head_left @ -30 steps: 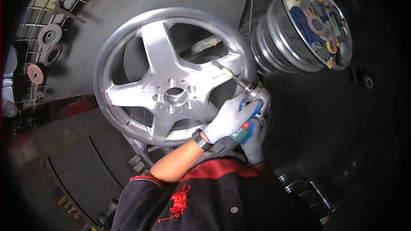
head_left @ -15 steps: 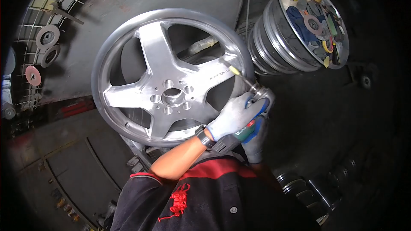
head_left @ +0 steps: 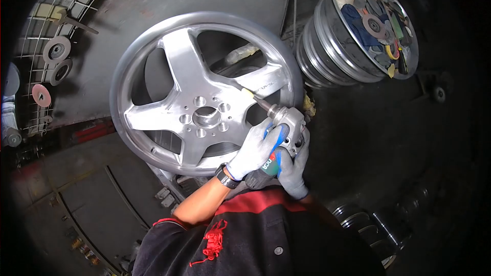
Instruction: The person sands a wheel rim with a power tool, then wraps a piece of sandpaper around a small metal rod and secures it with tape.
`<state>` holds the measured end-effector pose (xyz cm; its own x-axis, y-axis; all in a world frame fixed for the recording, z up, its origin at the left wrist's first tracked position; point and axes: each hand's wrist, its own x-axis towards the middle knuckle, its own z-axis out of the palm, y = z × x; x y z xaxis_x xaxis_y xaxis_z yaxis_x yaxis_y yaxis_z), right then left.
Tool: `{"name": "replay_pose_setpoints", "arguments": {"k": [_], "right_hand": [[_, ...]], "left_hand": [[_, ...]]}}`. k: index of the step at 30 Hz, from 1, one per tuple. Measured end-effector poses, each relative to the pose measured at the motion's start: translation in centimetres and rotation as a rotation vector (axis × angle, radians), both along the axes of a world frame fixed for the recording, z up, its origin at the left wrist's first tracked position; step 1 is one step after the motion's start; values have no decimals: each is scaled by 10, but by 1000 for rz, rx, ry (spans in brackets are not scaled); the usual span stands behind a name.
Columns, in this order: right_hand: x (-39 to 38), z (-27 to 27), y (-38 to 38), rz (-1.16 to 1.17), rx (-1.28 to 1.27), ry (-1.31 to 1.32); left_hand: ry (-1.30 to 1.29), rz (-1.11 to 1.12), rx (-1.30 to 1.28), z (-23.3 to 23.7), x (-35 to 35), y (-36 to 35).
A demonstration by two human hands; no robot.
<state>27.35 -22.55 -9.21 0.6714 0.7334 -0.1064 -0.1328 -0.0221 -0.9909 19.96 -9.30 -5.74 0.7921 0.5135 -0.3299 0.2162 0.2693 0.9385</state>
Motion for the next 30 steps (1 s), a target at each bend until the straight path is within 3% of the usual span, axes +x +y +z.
{"name": "replay_pose_setpoints", "arguments": {"k": [3,5,7,9,10,14,15,18,19,20,21,23,30], "right_hand": [[14,-1,-1,-62,25,55],[27,2,-6,-98,-22,-103],[41,3,-12,-64,-139,158],[47,6,-16,-81,-227,12],[50,4,-17,-73,-268,-102],[44,9,-17,42,-417,-277],[41,13,-13,45,-415,-273],[23,26,8,-16,-44,-76],[20,23,9,-16,-43,-74],[15,16,7,15,-13,-106],[12,13,6,46,17,-138],[11,12,8,72,28,-118],[36,35,14,29,9,45]], "left_hand": [[-23,8,-85,-19,12,-8],[-36,-75,-77,-22,31,-4],[-38,-119,-35,-15,51,2],[-237,-74,381,-18,62,1],[-239,-69,380,-18,61,0],[-269,-11,345,-21,46,0],[-222,-76,227,-28,37,3],[-162,-101,44,-25,17,4],[-152,-58,-21,-19,10,4],[-123,-69,149,-9,3,3],[-119,-69,149,-3,2,0],[-225,145,-28,3,1,-3],[-149,149,-174,-22,27,-12]]}}
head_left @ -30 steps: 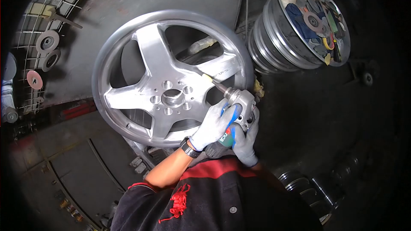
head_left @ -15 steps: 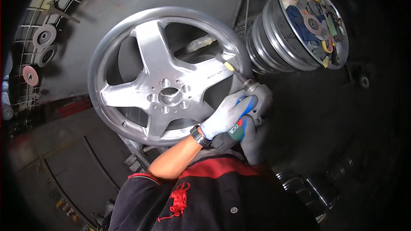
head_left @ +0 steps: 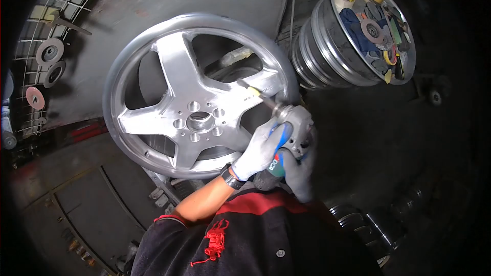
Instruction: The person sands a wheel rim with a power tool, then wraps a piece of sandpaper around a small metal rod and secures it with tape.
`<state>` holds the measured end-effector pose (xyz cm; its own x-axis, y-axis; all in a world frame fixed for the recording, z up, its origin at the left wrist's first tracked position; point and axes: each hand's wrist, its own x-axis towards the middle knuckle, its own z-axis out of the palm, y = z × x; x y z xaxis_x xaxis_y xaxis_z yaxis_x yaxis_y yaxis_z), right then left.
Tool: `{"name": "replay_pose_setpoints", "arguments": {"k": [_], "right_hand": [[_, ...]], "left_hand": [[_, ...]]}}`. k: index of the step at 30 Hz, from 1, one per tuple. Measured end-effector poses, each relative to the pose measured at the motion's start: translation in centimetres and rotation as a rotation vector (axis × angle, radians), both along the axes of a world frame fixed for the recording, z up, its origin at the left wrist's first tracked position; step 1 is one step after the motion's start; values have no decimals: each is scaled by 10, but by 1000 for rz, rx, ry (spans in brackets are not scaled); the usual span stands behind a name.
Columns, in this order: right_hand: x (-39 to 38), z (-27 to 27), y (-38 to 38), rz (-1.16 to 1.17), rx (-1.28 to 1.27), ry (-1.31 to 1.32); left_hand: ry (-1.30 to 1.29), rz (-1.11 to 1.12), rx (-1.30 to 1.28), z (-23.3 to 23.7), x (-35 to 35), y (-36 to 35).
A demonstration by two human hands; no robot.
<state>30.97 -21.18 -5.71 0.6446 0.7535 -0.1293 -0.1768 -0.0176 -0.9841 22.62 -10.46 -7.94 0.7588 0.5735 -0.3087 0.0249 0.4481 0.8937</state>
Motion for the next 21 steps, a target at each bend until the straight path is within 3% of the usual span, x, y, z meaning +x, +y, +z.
{"name": "replay_pose_setpoints", "arguments": {"k": [1,2,3,4,5,7,8,9,11,15,17,18,20,21], "right_hand": [[7,8,2,-26,-21,63],[22,-1,-13,91,-234,-133],[29,8,-13,93,-239,-137],[37,24,-9,89,-423,-392],[43,33,-8,86,-605,-649],[55,27,-12,94,-560,-616],[61,22,-14,98,-512,-576],[65,19,-14,101,-463,-535],[68,23,-5,142,-351,-523],[74,29,9,218,-241,-546],[77,20,-1,228,-248,-547],[79,15,-5,233,-239,-545],[85,21,7,264,-174,-543],[90,25,22,284,-107,-547]], "left_hand": [[-5,3,-3,-1,9,5],[36,-95,99,-2,17,10],[76,-195,202,0,25,12],[-127,5,341,13,41,6],[-129,11,337,10,50,3],[-185,17,490,-2,65,4],[-189,74,853,-17,69,5],[-183,81,851,-12,67,4],[-75,125,477,4,57,3],[-90,130,585,5,56,13],[158,-174,84,19,64,18],[158,-168,81,13,65,14],[199,-242,719,-5,65,0],[206,-242,715,-5,63,1]]}}
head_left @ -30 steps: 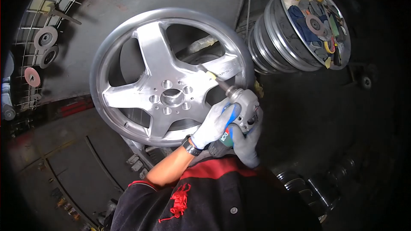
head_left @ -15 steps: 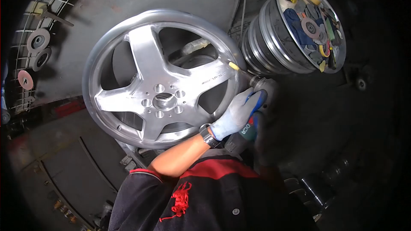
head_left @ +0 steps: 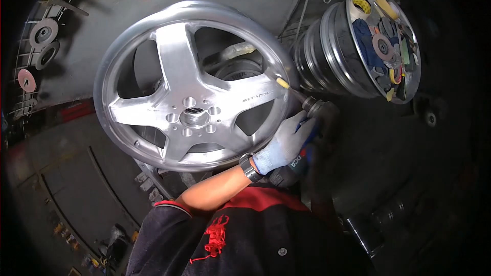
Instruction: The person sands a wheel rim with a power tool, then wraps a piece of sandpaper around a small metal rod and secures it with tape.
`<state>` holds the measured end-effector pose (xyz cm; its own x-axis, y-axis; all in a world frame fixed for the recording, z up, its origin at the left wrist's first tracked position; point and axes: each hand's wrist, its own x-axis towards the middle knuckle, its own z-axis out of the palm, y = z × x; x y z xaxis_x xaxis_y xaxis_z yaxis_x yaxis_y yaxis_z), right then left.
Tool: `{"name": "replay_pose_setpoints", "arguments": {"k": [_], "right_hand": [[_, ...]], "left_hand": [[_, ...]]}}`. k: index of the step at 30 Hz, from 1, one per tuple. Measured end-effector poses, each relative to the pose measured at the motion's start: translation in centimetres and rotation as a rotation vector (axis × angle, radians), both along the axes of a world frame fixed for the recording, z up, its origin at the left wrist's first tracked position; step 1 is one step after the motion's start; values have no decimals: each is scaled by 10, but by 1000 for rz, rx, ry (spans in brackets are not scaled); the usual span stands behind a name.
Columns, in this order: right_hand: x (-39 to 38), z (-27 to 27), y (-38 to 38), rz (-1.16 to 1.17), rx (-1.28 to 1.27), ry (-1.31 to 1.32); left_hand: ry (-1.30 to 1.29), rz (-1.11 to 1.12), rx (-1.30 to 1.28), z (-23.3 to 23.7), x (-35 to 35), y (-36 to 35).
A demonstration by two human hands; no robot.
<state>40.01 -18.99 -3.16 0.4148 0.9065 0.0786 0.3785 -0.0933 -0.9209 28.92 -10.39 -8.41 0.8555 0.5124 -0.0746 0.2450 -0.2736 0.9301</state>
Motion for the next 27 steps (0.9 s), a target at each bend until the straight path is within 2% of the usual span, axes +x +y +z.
{"name": "replay_pose_setpoints", "arguments": {"k": [2,3,4,5,6,7,9,10,12,14,15,16,17,18,19,20,21,23,25,27], "right_hand": [[4,4,16,58,112,23],[5,5,20,70,132,32],[4,12,17,69,132,35],[0,21,10,48,-33,52],[-2,26,5,26,-199,69],[-2,22,1,21,-202,70],[-2,1,-9,25,-67,-430],[-3,-15,-24,25,-68,-430],[-6,-41,-54,-78,-49,-133],[-5,7,-9,-52,-97,-176],[-5,23,6,-29,-146,-221],[-5,-9,-15,-24,-148,-219],[-6,-70,-52,-26,-149,159],[-5,-103,-72,-27,-147,536],[-9,-46,-39,-85,-116,202],[-6,-47,-39,-82,-117,199],[-2,-49,-41,-36,-128,190],[4,-35,-31,13,-139,177],[12,10,3,106,-90,-64],[10,17,8,87,-155,11]], "left_hand": [[-95,192,-136,3,-6,3],[-90,192,-138,-3,-9,4],[-202,171,9,-13,-11,5],[-315,145,157,-20,-11,5],[-313,140,155,-15,-9,6],[-250,122,-18,-7,-8,4],[-121,156,-356,10,2,-5],[-121,155,-357,11,3,-5],[-156,105,-339,12,4,-6],[-175,167,-282,8,0,-4],[-218,156,-79,-2,-4,0],[-260,143,123,-9,-8,1],[-240,168,-38,-12,-10,1],[-241,171,-38,-11,-9,1],[-219,154,-134,-9,-7,1],[-197,135,-231,-6,-5,2],[-481,322,-162,5,11,-3],[-462,335,-92,13,11,-5],[-439,356,-20,10,10,-2],[-331,294,-210,-2,8,4]]}}
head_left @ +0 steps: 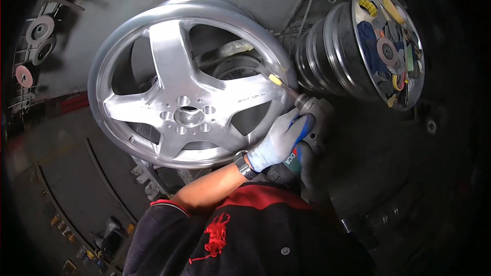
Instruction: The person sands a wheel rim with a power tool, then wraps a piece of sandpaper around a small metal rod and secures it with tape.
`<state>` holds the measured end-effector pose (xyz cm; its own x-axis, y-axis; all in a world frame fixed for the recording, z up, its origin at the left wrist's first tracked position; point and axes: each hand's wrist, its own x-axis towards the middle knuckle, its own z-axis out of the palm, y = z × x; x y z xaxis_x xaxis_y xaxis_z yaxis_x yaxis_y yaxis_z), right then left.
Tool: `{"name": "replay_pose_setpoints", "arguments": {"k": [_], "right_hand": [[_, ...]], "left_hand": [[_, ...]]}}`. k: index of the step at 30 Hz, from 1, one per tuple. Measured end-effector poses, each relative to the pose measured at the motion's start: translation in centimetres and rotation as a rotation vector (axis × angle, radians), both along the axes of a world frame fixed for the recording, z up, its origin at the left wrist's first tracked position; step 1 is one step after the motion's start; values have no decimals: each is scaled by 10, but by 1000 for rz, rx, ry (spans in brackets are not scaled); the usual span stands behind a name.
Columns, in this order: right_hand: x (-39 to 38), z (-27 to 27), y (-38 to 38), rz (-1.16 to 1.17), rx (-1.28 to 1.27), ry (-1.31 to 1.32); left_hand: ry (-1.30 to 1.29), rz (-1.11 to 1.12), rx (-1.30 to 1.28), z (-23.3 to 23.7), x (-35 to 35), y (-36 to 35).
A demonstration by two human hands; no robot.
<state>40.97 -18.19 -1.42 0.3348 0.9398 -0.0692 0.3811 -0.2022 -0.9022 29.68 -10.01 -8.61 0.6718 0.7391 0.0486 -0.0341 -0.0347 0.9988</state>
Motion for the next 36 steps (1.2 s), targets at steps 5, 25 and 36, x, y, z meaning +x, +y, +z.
{"name": "replay_pose_setpoints", "arguments": {"k": [5,25,36], "right_hand": [[5,-28,-11,59,102,-95],[-2,-19,6,15,135,39],[6,-61,-46,21,-93,274]], "left_hand": [[32,-6,-34,-1,6,-5],[225,-115,408,3,-10,10],[91,-130,477,-12,-15,11]]}}
